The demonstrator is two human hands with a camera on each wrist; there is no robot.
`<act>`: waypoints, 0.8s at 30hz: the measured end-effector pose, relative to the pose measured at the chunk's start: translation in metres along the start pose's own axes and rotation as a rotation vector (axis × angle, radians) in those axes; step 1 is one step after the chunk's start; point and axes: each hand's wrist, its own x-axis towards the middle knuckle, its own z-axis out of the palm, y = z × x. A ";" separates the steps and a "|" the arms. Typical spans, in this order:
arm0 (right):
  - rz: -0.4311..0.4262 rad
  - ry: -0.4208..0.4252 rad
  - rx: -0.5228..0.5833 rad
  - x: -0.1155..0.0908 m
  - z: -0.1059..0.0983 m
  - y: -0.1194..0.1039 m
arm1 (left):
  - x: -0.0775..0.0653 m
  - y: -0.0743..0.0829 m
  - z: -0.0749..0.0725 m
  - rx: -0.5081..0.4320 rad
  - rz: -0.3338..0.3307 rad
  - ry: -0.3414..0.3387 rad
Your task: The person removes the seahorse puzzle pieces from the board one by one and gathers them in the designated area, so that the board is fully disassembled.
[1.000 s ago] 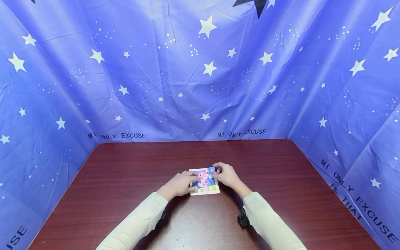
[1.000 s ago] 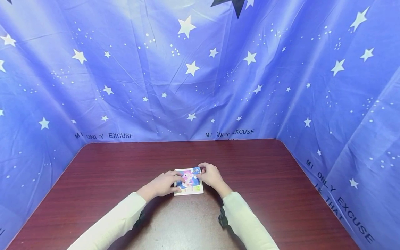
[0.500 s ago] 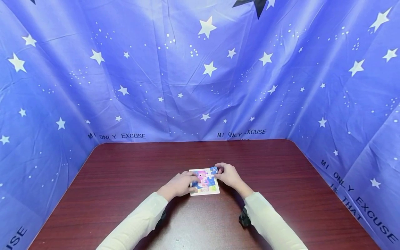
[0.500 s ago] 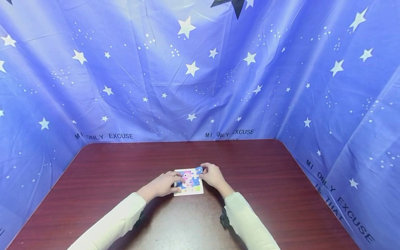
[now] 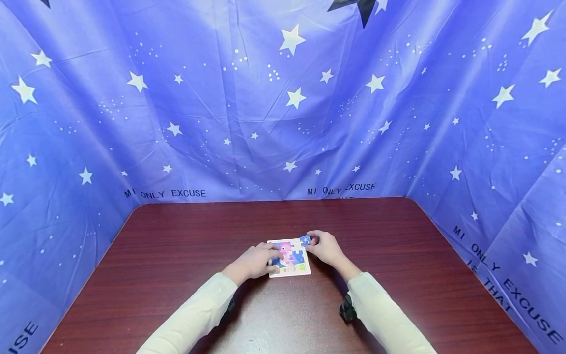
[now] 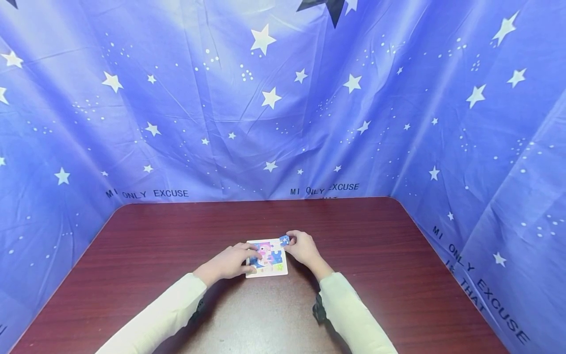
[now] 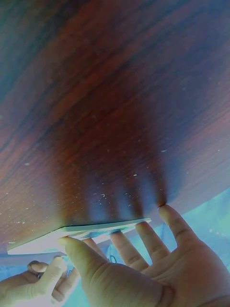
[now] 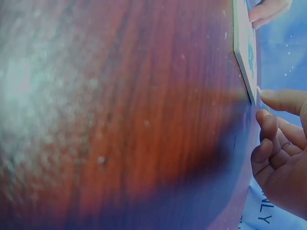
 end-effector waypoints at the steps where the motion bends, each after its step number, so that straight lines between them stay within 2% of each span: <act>1: 0.000 -0.001 0.000 0.000 0.000 0.000 | 0.000 0.000 0.000 0.000 -0.001 -0.001; 10: -0.009 0.026 0.001 0.000 -0.005 0.004 | -0.001 0.001 -0.001 0.004 0.002 -0.001; 24: 0.020 0.039 0.012 0.002 -0.014 0.013 | 0.000 0.000 0.000 0.013 0.007 0.008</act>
